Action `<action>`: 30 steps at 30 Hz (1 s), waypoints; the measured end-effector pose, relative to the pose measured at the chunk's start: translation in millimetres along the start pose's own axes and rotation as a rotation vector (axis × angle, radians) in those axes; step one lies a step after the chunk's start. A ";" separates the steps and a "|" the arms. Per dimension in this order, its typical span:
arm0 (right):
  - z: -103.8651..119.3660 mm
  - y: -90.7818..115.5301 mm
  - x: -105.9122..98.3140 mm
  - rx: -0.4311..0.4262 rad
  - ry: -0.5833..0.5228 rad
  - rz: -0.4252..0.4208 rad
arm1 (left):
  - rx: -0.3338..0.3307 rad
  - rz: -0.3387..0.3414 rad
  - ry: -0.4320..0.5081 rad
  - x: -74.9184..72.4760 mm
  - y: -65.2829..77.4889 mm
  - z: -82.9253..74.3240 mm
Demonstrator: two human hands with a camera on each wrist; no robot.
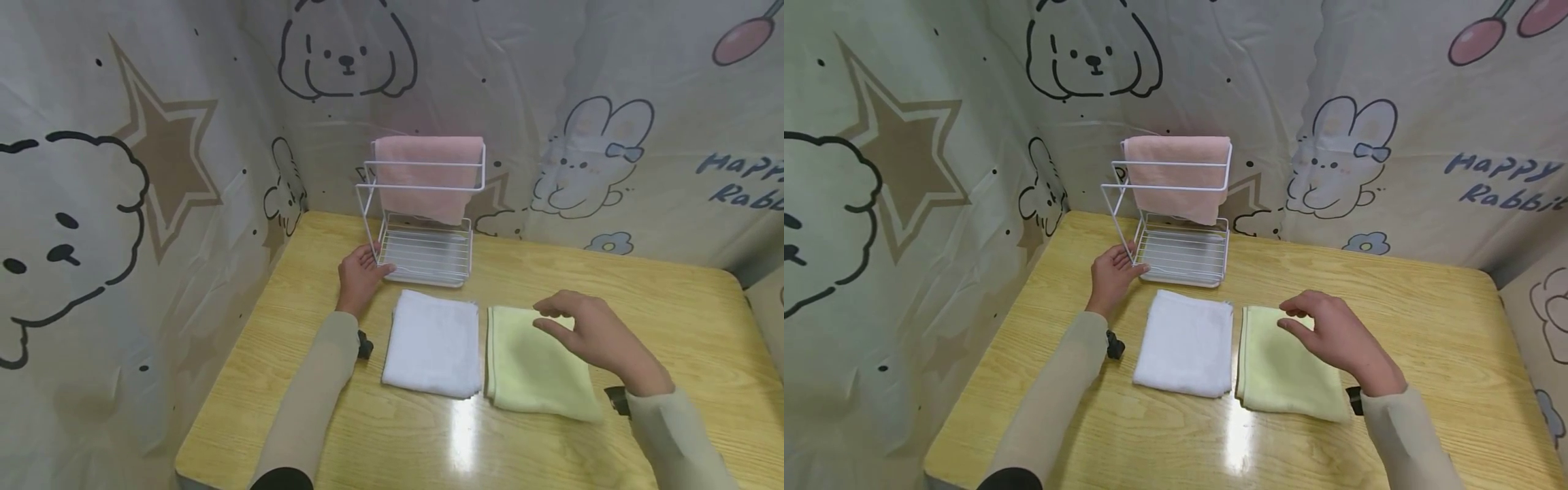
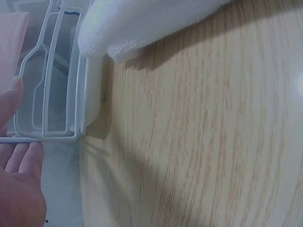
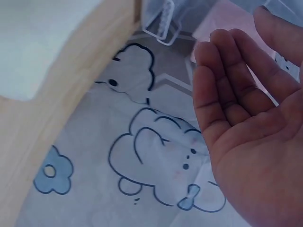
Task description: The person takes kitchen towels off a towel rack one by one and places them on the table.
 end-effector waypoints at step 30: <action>84.1 -136.5 -69.4 -0.262 -0.104 -0.429 | -0.004 0.018 0.066 -0.8 -2.1 -6.2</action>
Point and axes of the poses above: each hand's wrist, its own y-axis away from the middle knuckle, its own x-axis out of the palm, z = x × y, the point moved 2 cm from there along -y, towards the middle knuckle, and after that the axes turned 5 degrees about x, right-handed, at the moved point
